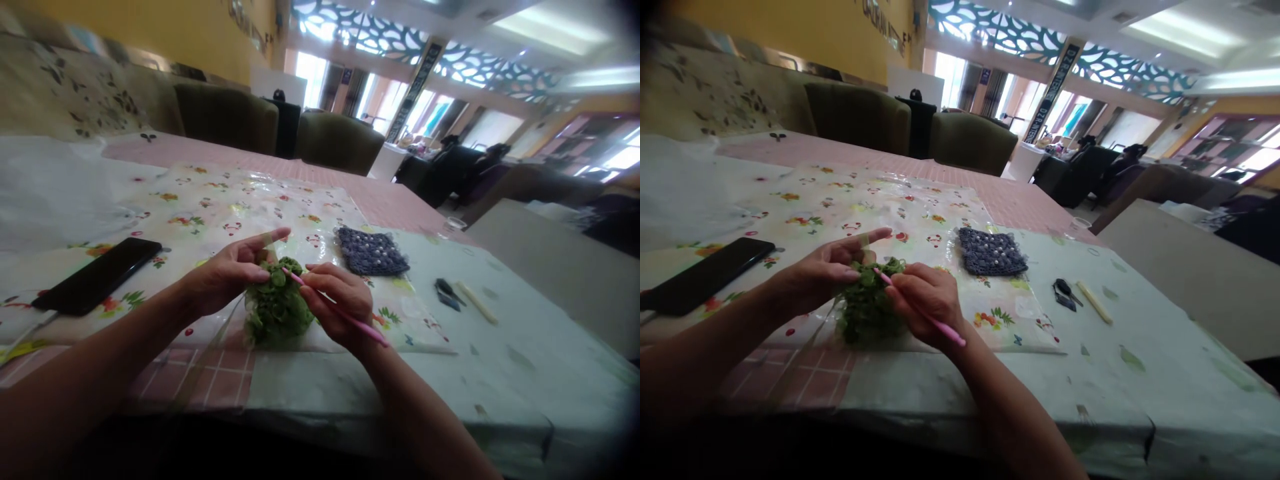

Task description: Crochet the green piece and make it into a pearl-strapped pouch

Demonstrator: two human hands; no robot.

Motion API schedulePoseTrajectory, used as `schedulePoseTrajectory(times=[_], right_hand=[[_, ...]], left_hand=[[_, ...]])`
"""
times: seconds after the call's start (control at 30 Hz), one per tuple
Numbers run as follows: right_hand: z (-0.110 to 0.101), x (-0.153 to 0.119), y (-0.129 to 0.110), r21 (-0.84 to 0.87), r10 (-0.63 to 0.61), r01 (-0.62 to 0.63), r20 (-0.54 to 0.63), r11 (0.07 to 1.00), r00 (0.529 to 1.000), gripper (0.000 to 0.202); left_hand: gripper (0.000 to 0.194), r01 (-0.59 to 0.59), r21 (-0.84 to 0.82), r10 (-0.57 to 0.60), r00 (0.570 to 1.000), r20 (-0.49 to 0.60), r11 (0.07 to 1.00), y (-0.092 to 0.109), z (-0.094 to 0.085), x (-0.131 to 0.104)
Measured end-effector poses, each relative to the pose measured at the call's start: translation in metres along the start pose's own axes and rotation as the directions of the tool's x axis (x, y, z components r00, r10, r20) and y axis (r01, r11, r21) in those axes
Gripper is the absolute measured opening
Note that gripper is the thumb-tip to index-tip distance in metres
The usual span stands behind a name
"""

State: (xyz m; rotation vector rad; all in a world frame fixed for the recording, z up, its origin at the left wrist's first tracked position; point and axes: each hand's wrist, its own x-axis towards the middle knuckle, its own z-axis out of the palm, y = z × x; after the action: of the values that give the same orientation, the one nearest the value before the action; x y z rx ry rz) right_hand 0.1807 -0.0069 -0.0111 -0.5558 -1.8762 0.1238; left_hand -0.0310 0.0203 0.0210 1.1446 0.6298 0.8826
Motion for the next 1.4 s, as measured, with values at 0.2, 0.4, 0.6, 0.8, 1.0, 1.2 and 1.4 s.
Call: schedulePoseTrajectory(times=[0.2, 0.4, 0.6, 0.8, 1.0, 1.2, 1.4], right_hand=[[-0.013, 0.010, 0.000, 0.256, 0.094, -0.107, 0.061, 0.961, 0.994, 0.010], [0.005, 0.001, -0.004, -0.028, 0.030, -0.032, -0.057, 0.999, 0.998, 0.005], [0.016, -0.006, -0.005, -0.112, -0.054, 0.039, -0.130, 0.993, 0.990, 0.012], [0.018, -0.005, -0.005, -0.076, -0.024, 0.018, -0.079, 0.997, 0.997, 0.007], [0.020, -0.003, -0.008, -0.570, -0.151, 0.141, 0.030, 0.810, 0.988, 0.017], [0.023, -0.008, -0.014, -0.745, -0.230, 0.192, 0.054, 0.639, 0.972, 0.008], [0.021, -0.012, -0.001, -0.423, -0.249, 0.211, -0.038, 0.882, 0.968, 0.003]], left_hand=[[0.071, -0.021, 0.058, 0.020, 1.000, 0.023, 0.998, -0.001, 0.000, -0.001], [0.062, 0.004, 0.043, -0.007, 0.998, 0.060, 0.999, -0.010, 0.011, -0.004], [0.054, -0.063, 0.074, 0.064, 0.998, -0.016, 0.995, -0.014, 0.015, -0.006], [0.063, -0.006, 0.150, 0.013, 0.999, -0.042, 0.989, -0.015, 0.018, -0.009], [0.052, -0.117, 0.430, 0.253, 0.928, -0.275, 0.895, -0.020, 0.032, -0.009], [0.048, -0.015, 0.066, 0.028, 0.979, -0.203, 0.998, -0.024, 0.029, -0.003], [0.066, 0.123, -0.081, -0.125, 0.992, -0.015, 0.989, -0.011, 0.014, -0.001]])
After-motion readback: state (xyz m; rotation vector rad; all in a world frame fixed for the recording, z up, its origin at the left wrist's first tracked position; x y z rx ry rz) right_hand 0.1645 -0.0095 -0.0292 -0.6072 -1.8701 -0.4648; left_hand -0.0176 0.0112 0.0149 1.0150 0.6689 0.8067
